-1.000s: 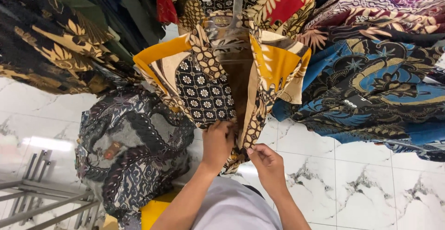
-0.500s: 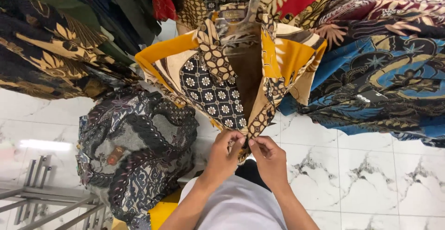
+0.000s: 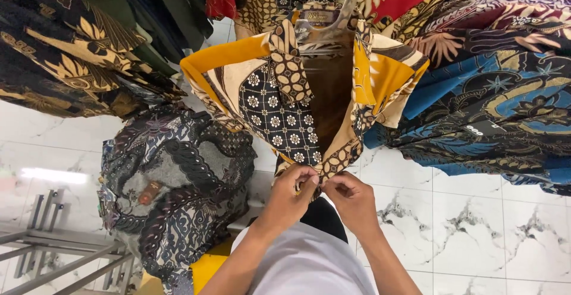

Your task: Buttoning a shirt on a hanger and organizing it on a clothing rack.

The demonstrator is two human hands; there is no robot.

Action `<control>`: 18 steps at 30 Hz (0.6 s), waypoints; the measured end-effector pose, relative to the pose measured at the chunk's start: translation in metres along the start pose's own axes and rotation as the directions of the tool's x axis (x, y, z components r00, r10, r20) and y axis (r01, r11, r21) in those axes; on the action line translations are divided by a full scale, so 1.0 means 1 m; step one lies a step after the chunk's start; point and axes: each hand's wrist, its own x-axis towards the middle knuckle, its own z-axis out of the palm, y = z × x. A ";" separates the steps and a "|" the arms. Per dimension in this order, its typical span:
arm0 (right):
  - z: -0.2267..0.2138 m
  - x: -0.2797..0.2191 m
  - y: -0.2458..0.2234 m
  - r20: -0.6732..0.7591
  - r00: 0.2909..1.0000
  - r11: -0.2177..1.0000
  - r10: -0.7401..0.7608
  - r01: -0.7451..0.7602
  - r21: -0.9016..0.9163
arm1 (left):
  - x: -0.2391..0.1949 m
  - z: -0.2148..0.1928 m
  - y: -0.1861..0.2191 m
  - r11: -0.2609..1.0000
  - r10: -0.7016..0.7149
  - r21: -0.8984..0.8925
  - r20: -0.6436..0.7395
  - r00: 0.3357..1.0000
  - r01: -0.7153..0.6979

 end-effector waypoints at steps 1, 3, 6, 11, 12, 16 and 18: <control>0.000 0.001 0.003 -0.002 1.000 1.000 -0.002 0.002 0.001 | 0.000 -0.001 0.001 1.000 0.002 0.001 0.001 1.000 -0.002; 0.001 0.001 0.009 -0.032 0.999 0.999 -0.038 0.037 -0.025 | -0.002 -0.002 0.002 0.999 -0.035 -0.019 0.006 0.999 0.035; 0.004 0.001 0.013 -0.074 0.994 0.996 -0.077 0.073 -0.053 | -0.003 -0.005 0.005 1.000 0.008 0.006 0.029 1.000 -0.008; 0.009 -0.003 -0.008 -0.067 0.989 0.980 -0.132 0.120 -0.159 | -0.004 -0.009 0.013 0.999 0.022 0.032 0.066 0.998 -0.024; 0.009 -0.003 -0.013 -0.063 0.987 0.969 -0.146 0.130 -0.208 | -0.003 -0.008 0.014 1.000 0.025 0.016 0.066 0.997 -0.026; 0.007 -0.008 -0.027 0.035 0.997 0.959 0.072 -0.059 -0.279 | -0.006 -0.007 0.003 0.974 0.073 0.202 0.131 0.989 -0.099; 0.007 -0.011 -0.028 0.066 0.997 0.953 0.051 -0.028 -0.300 | -0.011 -0.008 0.004 0.975 0.019 0.214 0.214 0.977 -0.066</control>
